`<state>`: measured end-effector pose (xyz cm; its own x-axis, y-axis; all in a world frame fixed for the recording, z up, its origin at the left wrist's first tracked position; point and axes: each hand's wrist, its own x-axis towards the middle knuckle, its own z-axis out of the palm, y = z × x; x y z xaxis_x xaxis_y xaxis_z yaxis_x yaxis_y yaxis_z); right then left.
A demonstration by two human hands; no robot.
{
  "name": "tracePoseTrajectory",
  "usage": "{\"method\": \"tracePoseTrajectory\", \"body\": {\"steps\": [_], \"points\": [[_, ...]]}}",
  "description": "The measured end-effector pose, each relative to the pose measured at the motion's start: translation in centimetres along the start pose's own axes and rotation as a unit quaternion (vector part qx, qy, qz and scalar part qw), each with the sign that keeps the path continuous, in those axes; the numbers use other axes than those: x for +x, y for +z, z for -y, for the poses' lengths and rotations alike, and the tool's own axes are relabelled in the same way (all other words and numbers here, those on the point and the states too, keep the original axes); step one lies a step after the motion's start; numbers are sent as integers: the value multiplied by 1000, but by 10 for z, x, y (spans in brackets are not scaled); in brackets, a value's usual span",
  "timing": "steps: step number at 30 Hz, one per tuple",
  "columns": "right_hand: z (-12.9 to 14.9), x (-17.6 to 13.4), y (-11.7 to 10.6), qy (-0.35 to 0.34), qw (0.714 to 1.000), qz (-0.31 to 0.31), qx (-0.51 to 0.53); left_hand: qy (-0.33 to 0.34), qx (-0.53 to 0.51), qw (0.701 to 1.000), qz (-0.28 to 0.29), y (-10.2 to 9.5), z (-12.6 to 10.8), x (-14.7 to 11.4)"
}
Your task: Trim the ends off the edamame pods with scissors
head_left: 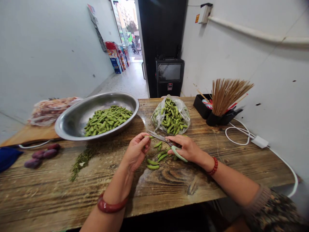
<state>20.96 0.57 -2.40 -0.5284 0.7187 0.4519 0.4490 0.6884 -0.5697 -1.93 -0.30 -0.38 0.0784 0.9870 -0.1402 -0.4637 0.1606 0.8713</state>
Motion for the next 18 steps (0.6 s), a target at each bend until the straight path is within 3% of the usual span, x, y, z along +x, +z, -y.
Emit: {"method": "tracePoseTrajectory", "body": {"steps": [6, 10, 12, 14, 18], "points": [[-6, 1, -1, 23, 999, -31, -3, -19, -50, 998, -25, 0, -6, 1], [-4, 1, -1, 25, 1000, -15, -3, -6, 101, 995, -21, -1, 2, 5], [-2, 1, -1, 23, 1000, -9, -1, 48, 243, 968, -23, -1, 10, 9], [-1, 1, 0, 20, 1000, -7, -3, 114, 374, 920, -20, -2, 19, 13], [-1, 1, 0, 20, 1000, -6, -7, 164, 507, 846, -2, -2, 29, 15]]}}
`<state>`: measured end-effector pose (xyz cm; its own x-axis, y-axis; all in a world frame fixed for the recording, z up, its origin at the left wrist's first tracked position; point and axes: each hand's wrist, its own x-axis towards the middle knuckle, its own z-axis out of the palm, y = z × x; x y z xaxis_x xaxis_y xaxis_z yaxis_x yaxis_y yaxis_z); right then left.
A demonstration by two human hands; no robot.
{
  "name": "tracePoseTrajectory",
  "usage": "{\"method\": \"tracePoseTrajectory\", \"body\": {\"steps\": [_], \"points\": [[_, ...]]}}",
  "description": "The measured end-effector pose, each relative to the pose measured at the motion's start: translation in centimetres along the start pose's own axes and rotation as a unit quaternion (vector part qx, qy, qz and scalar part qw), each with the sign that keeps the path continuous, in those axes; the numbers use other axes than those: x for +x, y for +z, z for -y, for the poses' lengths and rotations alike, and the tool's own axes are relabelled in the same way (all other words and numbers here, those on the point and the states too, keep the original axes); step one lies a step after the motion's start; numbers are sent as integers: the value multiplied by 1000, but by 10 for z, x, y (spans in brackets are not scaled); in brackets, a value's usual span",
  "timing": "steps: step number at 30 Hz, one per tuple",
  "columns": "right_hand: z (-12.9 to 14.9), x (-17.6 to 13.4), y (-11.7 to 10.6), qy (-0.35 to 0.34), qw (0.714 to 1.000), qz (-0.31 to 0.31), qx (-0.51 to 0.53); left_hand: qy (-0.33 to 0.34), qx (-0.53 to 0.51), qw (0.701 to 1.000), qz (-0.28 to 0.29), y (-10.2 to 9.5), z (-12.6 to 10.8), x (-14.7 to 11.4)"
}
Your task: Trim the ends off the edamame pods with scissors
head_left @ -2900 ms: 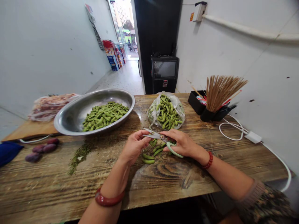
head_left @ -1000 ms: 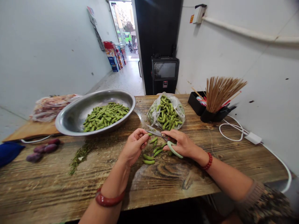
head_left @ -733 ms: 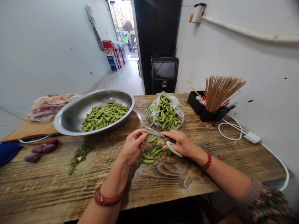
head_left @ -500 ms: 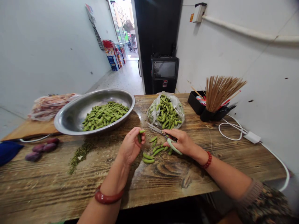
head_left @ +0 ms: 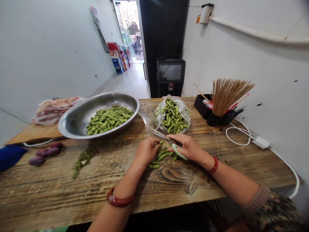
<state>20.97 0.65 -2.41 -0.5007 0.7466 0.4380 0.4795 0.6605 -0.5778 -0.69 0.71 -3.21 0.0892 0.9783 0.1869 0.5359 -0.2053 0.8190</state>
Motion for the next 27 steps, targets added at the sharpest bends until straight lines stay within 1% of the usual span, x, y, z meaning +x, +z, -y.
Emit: {"method": "tracePoseTrajectory", "body": {"steps": [3, 7, 9, 11, 12, 13, 15, 17, 18, 21, 27], "points": [[0, 0, 0, 0, 1000, 2, 3, 9, 28, 1000, -9, 1, -2, 0], [0, 0, 0, -5, 1000, -3, -1, -1, 27, 1000, 2, 0, -4, 1], [-1, 1, -1, -6, 1000, -7, -4, -19, -12, 1000, -8, -1, -5, 2], [-3, 1, -1, -2, 1000, -10, -2, -57, -106, 993, -22, -5, -6, 2], [-3, 1, -1, 0, 1000, -12, 1, -84, -171, 981, -23, -8, -7, 1], [-3, 1, -1, 2, 1000, -14, 4, -114, -239, 964, -19, -11, -9, 1], [-3, 1, -1, 7, 1000, -23, 11, -159, -361, 919, -2, -17, -13, 0], [-1, 1, -1, 16, 999, -26, 13, -174, -439, 882, 13, -22, -16, -1], [0, 1, -2, 21, 999, -23, 13, -173, -461, 870, 17, -24, -17, -1], [1, 2, -2, 26, 1000, -4, 14, -166, -497, 852, 25, -26, -18, -2], [1, 1, 0, 15, 1000, 18, -1, -163, -523, 835, 40, -23, -19, -4]]}}
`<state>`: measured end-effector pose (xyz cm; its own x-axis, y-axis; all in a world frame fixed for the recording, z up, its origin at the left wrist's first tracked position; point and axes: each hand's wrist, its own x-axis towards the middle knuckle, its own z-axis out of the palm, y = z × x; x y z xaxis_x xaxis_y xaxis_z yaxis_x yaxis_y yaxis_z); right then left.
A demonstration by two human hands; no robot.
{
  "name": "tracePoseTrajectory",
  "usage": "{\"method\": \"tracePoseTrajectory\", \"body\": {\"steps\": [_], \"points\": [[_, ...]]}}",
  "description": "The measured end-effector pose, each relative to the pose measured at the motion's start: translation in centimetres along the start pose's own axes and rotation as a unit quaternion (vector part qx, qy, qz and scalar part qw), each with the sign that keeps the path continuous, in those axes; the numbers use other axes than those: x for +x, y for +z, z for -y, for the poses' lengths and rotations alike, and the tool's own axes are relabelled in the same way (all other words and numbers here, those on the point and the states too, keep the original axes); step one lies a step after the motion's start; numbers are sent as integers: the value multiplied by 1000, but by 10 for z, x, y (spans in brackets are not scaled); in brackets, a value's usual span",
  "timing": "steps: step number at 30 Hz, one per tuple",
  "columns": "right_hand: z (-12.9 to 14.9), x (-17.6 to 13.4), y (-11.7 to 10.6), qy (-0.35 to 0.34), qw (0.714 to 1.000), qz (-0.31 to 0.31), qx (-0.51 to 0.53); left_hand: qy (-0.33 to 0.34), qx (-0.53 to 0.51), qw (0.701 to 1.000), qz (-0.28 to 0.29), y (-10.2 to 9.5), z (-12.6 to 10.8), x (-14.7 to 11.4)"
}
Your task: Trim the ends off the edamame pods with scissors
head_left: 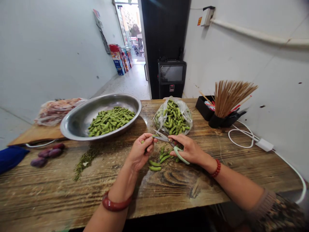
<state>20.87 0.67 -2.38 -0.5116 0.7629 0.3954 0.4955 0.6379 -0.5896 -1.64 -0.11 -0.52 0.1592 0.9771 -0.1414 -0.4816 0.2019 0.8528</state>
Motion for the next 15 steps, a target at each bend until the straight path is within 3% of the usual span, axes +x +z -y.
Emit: {"method": "tracePoseTrajectory", "body": {"steps": [8, 15], "points": [[2, -1, 2, -25, 1000, -4, 3, 7, 58, 998, 37, 7, 6, -3], [2, -2, -1, -26, 1000, 3, 1, 37, 153, 987, -2, 6, 10, -4]]}}
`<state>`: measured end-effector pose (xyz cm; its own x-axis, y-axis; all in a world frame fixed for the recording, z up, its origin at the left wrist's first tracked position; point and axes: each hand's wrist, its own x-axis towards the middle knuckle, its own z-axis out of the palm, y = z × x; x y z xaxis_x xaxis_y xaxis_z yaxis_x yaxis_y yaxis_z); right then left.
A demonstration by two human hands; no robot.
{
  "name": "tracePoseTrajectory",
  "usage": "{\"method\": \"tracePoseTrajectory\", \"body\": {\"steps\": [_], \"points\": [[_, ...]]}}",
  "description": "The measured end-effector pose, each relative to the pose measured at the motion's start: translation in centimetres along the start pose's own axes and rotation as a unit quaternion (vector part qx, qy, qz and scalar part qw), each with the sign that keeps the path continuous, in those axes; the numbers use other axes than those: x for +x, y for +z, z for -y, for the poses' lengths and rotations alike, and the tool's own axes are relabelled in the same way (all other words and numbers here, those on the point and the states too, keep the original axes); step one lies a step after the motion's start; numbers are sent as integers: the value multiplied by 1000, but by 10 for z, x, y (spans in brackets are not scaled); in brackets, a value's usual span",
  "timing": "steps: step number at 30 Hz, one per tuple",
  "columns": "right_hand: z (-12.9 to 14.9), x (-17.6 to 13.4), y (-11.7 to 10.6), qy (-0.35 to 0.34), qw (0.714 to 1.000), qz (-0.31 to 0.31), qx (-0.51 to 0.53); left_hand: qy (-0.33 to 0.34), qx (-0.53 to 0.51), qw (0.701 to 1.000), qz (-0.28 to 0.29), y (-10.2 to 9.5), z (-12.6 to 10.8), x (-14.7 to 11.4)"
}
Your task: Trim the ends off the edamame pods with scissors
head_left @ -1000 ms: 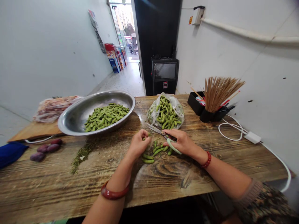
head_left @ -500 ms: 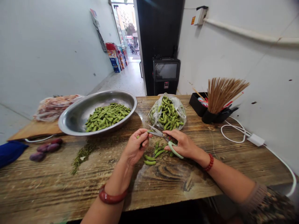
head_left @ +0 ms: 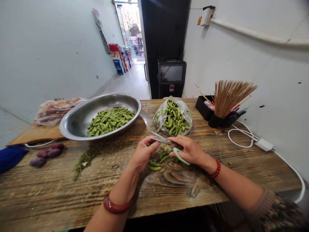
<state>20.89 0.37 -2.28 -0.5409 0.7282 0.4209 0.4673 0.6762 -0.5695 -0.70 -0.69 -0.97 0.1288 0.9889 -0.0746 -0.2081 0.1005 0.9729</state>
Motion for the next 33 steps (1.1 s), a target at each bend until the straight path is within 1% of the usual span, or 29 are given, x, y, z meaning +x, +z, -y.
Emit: {"method": "tracePoseTrajectory", "body": {"steps": [5, 7, 9, 11, 15, 17, 19, 22, 25, 33], "points": [[-1, -1, -2, 1, 1000, 9, -7, 65, 101, 992, -41, -3, 2, 3], [-1, -1, -2, 2, 1000, 13, -8, 71, 132, 988, -44, -4, 2, 4], [-1, 0, -1, 3, 1000, 13, -6, 72, 142, 986, -48, -4, 1, 4], [-3, 0, 0, 9, 1000, 2, 3, 59, 114, 990, -51, -5, 0, 3], [-5, 2, 0, 34, 999, -28, 17, 1, 4, 999, -47, -6, -3, 3], [-6, 2, -1, 39, 999, -31, 13, -18, -36, 998, -43, -7, -5, 2], [-5, 3, -2, 36, 999, -25, 9, -22, -63, 997, -32, -8, -5, 2], [-2, 2, -3, 22, 1000, -10, 1, -14, -74, 997, -16, -10, -4, 3], [1, 1, -3, 12, 1000, -1, -11, -9, -62, 998, -3, -10, -2, 2], [3, 1, -4, 16, 1000, 12, -14, -6, -50, 999, 14, -7, -3, 1]]}}
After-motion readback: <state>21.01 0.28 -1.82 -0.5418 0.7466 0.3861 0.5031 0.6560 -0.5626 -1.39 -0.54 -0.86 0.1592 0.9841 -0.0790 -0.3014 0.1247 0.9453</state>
